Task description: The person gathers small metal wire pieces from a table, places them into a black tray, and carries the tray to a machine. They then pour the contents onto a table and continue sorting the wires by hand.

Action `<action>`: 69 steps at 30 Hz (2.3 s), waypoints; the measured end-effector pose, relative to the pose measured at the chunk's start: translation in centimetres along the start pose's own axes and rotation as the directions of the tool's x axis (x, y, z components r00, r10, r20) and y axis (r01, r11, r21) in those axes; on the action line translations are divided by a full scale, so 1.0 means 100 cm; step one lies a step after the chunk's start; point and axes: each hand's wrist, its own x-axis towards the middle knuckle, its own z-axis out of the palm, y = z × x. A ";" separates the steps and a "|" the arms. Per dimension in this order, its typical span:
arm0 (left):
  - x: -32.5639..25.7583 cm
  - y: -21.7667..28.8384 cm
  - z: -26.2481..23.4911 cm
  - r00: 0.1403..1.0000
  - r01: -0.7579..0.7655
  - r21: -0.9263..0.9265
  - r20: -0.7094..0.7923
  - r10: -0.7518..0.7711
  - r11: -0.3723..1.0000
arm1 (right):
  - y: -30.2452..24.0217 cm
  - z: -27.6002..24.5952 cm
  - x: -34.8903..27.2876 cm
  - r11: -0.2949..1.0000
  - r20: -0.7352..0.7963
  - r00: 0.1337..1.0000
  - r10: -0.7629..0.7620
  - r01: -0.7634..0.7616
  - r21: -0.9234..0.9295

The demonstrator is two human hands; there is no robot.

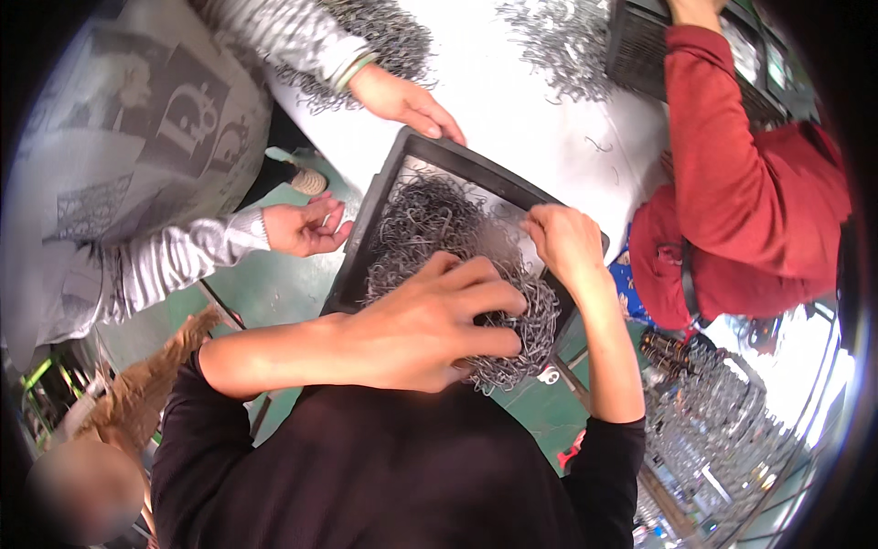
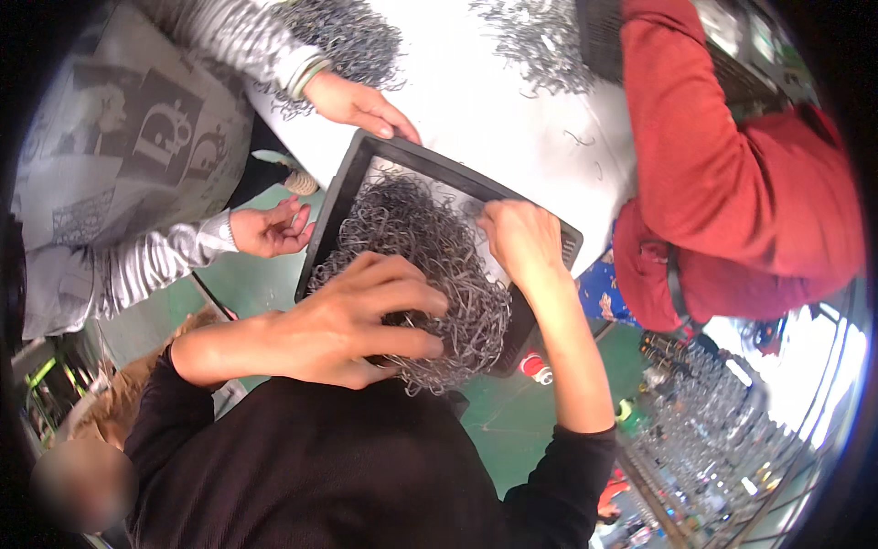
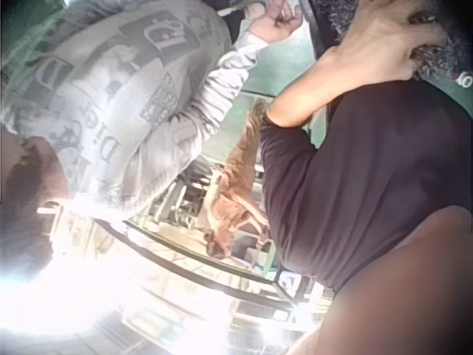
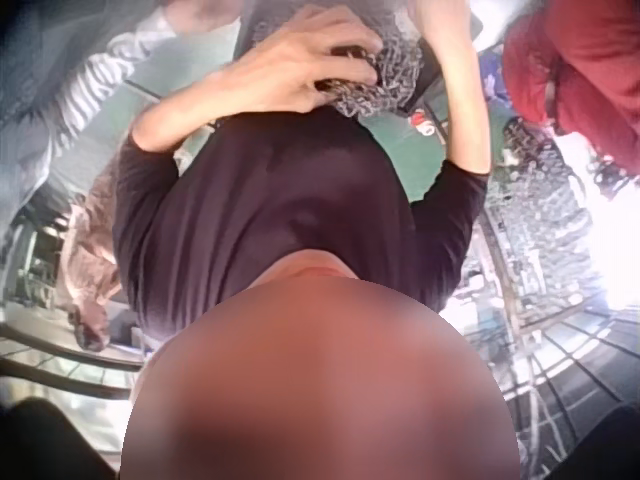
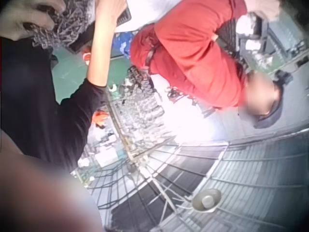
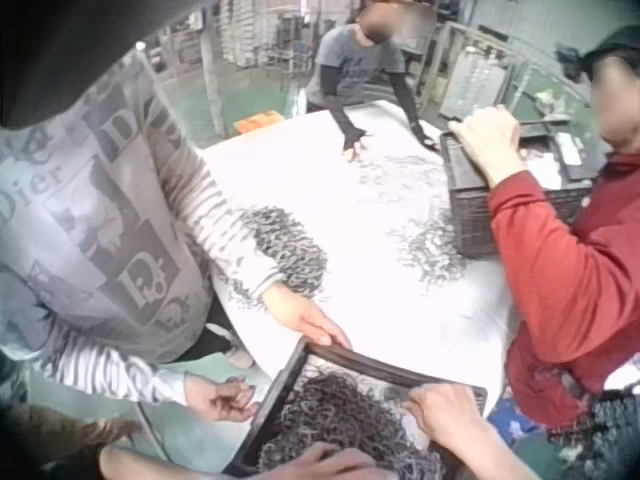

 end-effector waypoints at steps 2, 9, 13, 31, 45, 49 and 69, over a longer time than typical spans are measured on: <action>0.012 0.005 -0.008 1.000 0.005 -0.006 0.016 -0.005 1.000 | 0.018 0.020 -0.023 0.981 0.050 0.982 0.185 -0.181 -0.068; 0.061 0.035 -0.040 0.998 0.034 0.072 0.054 -0.038 0.997 | 0.073 0.071 -0.122 0.895 -0.471 0.761 0.446 -0.378 0.237; 0.074 0.058 -0.045 0.999 0.049 0.059 -0.006 -0.049 0.997 | 0.084 0.121 -0.141 0.207 0.105 0.739 0.666 -0.318 0.925; 0.125 0.129 -0.075 0.975 0.016 -0.009 -0.222 -0.017 1.000 | 0.031 0.094 -0.177 -0.053 -0.040 0.736 0.676 0.102 0.993; 0.167 0.158 -0.094 0.972 -0.162 -0.021 -0.174 0.156 0.987 | 0.010 0.030 -0.198 0.031 -0.088 0.394 0.915 0.150 0.988; 0.185 0.163 -0.103 0.992 0.013 0.010 -0.125 -0.011 1.000 | 0.007 0.024 -0.207 0.131 -0.159 0.285 0.945 0.116 0.985; 0.238 0.063 -0.134 0.903 -0.258 0.001 0.355 0.241 0.966 | -0.050 0.135 -0.191 -0.269 0.225 0.198 0.954 0.231 0.935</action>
